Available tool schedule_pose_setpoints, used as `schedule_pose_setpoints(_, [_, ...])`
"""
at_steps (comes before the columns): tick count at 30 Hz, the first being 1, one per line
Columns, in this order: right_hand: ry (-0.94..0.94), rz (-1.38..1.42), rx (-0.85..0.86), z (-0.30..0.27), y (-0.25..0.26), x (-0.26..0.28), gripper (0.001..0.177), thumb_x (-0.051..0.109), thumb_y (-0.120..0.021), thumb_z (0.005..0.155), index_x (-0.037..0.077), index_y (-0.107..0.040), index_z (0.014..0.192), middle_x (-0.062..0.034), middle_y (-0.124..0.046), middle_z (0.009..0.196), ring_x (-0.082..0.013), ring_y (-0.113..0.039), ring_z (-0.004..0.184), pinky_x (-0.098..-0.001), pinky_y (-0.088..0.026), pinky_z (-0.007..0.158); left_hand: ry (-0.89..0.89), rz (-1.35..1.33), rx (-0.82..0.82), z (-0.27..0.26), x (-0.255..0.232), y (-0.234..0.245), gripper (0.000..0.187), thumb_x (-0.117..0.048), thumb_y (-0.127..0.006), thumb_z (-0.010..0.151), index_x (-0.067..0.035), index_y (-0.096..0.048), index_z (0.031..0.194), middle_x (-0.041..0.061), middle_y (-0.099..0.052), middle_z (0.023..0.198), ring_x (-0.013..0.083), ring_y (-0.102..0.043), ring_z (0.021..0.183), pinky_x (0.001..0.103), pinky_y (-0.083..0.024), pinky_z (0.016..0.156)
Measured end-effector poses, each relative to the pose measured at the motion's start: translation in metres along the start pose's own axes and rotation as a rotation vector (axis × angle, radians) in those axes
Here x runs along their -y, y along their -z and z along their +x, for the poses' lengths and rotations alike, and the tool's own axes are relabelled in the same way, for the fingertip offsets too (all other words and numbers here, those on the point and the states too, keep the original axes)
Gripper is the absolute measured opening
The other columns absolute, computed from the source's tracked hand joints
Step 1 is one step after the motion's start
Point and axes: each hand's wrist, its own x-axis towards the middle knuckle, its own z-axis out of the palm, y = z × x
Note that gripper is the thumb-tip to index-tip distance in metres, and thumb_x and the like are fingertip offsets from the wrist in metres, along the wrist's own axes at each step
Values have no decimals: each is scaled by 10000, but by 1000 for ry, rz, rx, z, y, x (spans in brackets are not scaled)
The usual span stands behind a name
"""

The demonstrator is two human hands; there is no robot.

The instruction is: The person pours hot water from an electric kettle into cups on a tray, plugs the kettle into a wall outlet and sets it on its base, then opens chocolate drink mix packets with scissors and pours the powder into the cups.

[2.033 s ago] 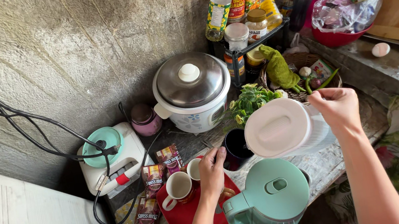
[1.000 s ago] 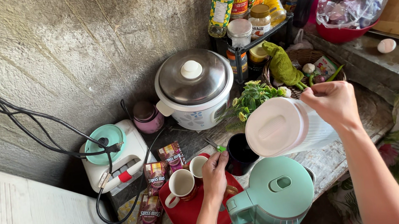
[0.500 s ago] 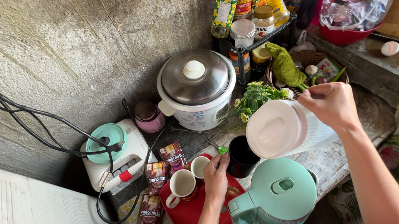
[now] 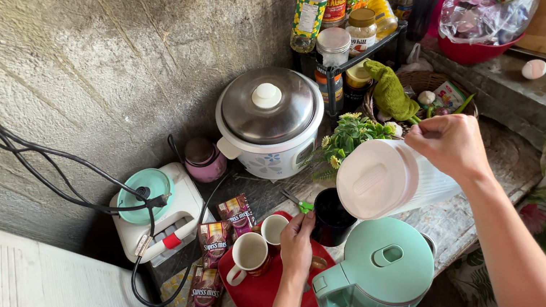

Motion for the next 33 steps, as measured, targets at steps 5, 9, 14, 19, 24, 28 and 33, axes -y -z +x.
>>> schedule_pose_setpoints(5, [-47, -19, 20, 0, 0, 5, 199, 202, -722, 849, 23, -800, 887, -73, -623, 537, -95, -507, 478, -307, -461, 512, 2, 5, -1, 1, 5, 1, 382, -322, -619, 1003, 24, -669, 849, -36, -505, 669, 74, -405, 667, 276, -368, 623])
schedule_pose_setpoints(9, [27, -8, -9, -1, 0, 6, 195, 195, -725, 834, 12, -783, 871, -56, -614, 563, -79, -511, 478, -298, -467, 520, -2, -3, -4, 1, 11, 1, 413, -322, -636, 1024, 52, -647, 850, -31, -475, 683, 80, -378, 676, 290, -345, 614])
schedule_pose_setpoints(14, [-38, -19, 29, 0, -2, 10, 210, 198, -726, 835, -8, -761, 814, -79, -571, 510, -91, -457, 476, -313, -451, 516, 11, 25, -15, 2, 10, 1, 376, -325, -623, 1004, 29, -697, 902, -32, -526, 679, 71, -414, 669, 276, -372, 622])
schedule_pose_setpoints(19, [-57, -13, 27, 0, -5, 8, 227, 209, -729, 839, -15, -741, 803, -74, -533, 499, -80, -425, 478, -317, -431, 497, 18, -6, -14, 0, 8, 1, 373, -320, -619, 1005, 32, -704, 913, -40, -526, 684, 69, -412, 670, 274, -369, 618])
schedule_pose_setpoints(24, [-58, 4, 35, 1, -10, 5, 229, 212, -732, 845, -14, -740, 811, -72, -496, 489, -64, -400, 496, -310, -418, 491, 15, 1, -24, 0, 9, 3, 389, -309, -624, 1014, 52, -670, 874, -38, -472, 673, 79, -373, 662, 287, -341, 599])
schedule_pose_setpoints(28, [-84, 13, 50, 2, -13, 2, 229, 225, -727, 849, 2, -758, 808, -46, -522, 480, -58, -404, 485, -304, -408, 481, 30, -21, -16, -1, 10, 4, 386, -303, -622, 1017, 49, -669, 866, -43, -451, 672, 78, -358, 660, 291, -330, 593])
schedule_pose_setpoints(33, [-164, 31, 73, 4, -18, -10, 245, 236, -727, 863, 6, -779, 792, -45, -572, 529, -60, -444, 498, -289, -395, 494, 49, -8, -43, -2, 11, 5, 378, -301, -625, 1008, 45, -705, 881, -43, -481, 673, 70, -385, 665, 275, -352, 607])
